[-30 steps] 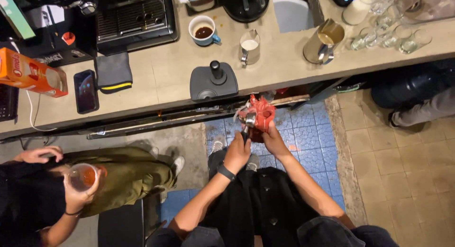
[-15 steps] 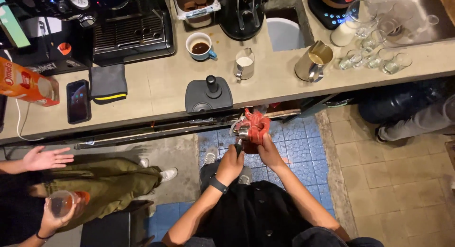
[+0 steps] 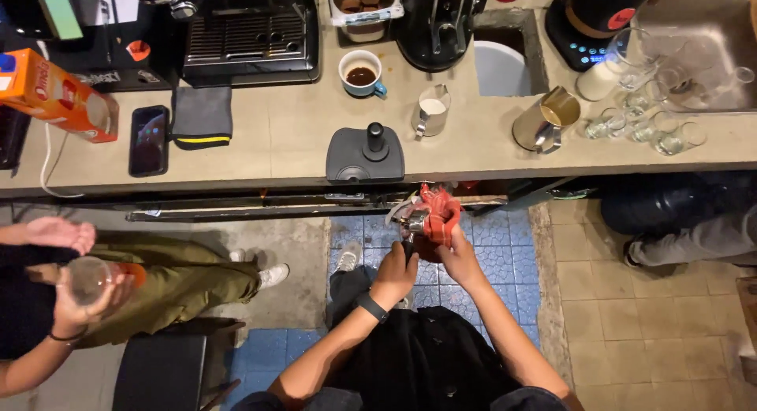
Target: Preparing an iced coffee drink by grinding coffee beans, tamping the grounds in a portafilter, pulling espresso shots, and mixing with milk.
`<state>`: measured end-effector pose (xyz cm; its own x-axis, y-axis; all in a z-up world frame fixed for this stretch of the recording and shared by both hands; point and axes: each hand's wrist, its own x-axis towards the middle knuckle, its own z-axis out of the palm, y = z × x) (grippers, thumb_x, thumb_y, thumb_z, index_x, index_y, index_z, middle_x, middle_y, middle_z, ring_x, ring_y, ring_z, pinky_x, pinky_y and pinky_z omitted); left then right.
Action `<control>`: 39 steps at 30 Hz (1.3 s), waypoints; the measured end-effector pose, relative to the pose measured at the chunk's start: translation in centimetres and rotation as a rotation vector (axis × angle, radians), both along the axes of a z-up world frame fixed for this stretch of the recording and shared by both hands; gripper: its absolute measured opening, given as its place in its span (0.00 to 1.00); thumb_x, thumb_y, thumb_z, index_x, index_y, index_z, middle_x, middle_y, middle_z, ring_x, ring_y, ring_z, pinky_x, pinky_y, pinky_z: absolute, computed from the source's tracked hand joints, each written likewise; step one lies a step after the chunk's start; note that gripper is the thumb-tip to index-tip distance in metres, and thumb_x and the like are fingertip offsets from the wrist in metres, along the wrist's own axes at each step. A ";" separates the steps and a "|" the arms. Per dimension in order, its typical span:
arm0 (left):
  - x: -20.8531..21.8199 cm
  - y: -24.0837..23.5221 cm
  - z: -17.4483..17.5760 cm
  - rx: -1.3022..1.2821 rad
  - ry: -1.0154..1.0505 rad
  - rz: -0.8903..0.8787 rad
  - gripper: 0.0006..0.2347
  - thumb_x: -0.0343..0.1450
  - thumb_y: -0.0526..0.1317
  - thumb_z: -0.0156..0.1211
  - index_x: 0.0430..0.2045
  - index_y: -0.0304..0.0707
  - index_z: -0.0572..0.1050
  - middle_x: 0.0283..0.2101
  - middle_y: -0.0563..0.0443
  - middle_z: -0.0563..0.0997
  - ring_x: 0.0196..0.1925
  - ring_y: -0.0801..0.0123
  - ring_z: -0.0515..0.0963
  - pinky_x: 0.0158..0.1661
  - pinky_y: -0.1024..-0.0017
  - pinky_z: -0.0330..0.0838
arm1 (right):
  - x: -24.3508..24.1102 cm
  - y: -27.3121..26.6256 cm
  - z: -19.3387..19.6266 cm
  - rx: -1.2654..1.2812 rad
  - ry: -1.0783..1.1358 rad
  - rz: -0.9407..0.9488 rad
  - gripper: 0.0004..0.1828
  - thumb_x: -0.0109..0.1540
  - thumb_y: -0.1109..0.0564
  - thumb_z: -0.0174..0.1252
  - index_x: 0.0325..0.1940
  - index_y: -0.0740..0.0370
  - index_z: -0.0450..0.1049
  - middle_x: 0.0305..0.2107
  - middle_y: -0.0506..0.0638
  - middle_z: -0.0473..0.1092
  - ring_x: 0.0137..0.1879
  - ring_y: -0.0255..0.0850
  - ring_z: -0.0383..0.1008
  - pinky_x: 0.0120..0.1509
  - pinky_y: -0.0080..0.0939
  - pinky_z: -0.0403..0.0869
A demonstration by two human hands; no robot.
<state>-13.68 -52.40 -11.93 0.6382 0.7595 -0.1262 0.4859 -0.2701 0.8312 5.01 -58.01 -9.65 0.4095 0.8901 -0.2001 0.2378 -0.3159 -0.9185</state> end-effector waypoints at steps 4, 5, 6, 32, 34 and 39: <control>0.6 -0.8 1.0 0.052 0.111 0.001 0.26 0.80 0.47 0.42 0.56 0.09 0.58 0.38 0.23 0.79 0.38 0.39 0.84 0.29 0.56 0.81 | -2.0 0.5 2.5 0.086 0.207 -0.037 0.32 0.53 0.64 0.60 0.63 0.55 0.70 0.44 0.47 0.74 0.50 0.39 0.72 0.62 0.49 0.71; 0.5 -0.5 2.0 0.078 0.102 0.015 0.25 0.79 0.45 0.44 0.55 0.08 0.59 0.38 0.20 0.79 0.38 0.37 0.84 0.29 0.55 0.81 | -2.5 0.4 3.4 0.099 0.258 -0.064 0.30 0.53 0.63 0.61 0.61 0.55 0.71 0.42 0.46 0.74 0.48 0.38 0.72 0.56 0.44 0.71; 0.3 0.0 3.0 0.108 0.092 0.024 0.25 0.79 0.44 0.45 0.54 0.06 0.59 0.38 0.18 0.79 0.38 0.34 0.84 0.29 0.53 0.81 | -3.0 0.3 4.3 0.116 0.309 -0.096 0.28 0.53 0.62 0.61 0.59 0.54 0.72 0.40 0.45 0.73 0.45 0.37 0.72 0.51 0.40 0.71; 0.9 0.1 3.5 0.061 0.157 0.144 0.20 0.77 0.39 0.49 0.53 0.09 0.61 0.41 0.16 0.78 0.39 0.30 0.83 0.30 0.47 0.82 | -3.1 1.1 -4.7 0.085 0.256 -0.104 0.26 0.57 0.60 0.61 0.59 0.59 0.63 0.41 0.57 0.71 0.51 0.50 0.74 0.59 0.55 0.71; 1.1 0.0 2.3 0.083 0.107 0.131 0.16 0.75 0.37 0.51 0.49 0.14 0.64 0.37 0.18 0.79 0.36 0.29 0.83 0.29 0.46 0.80 | -3.3 1.0 -6.1 0.124 0.361 -0.119 0.25 0.57 0.61 0.62 0.56 0.56 0.64 0.39 0.51 0.70 0.48 0.44 0.72 0.57 0.50 0.73; 1.4 0.3 -1.6 0.185 0.118 0.120 0.19 0.77 0.45 0.51 0.47 0.17 0.65 0.33 0.24 0.80 0.34 0.35 0.84 0.26 0.51 0.79 | -0.9 0.9 -1.3 -0.010 -0.119 0.016 0.28 0.63 0.45 0.62 0.59 0.62 0.62 0.47 0.74 0.71 0.59 0.73 0.70 0.63 0.72 0.67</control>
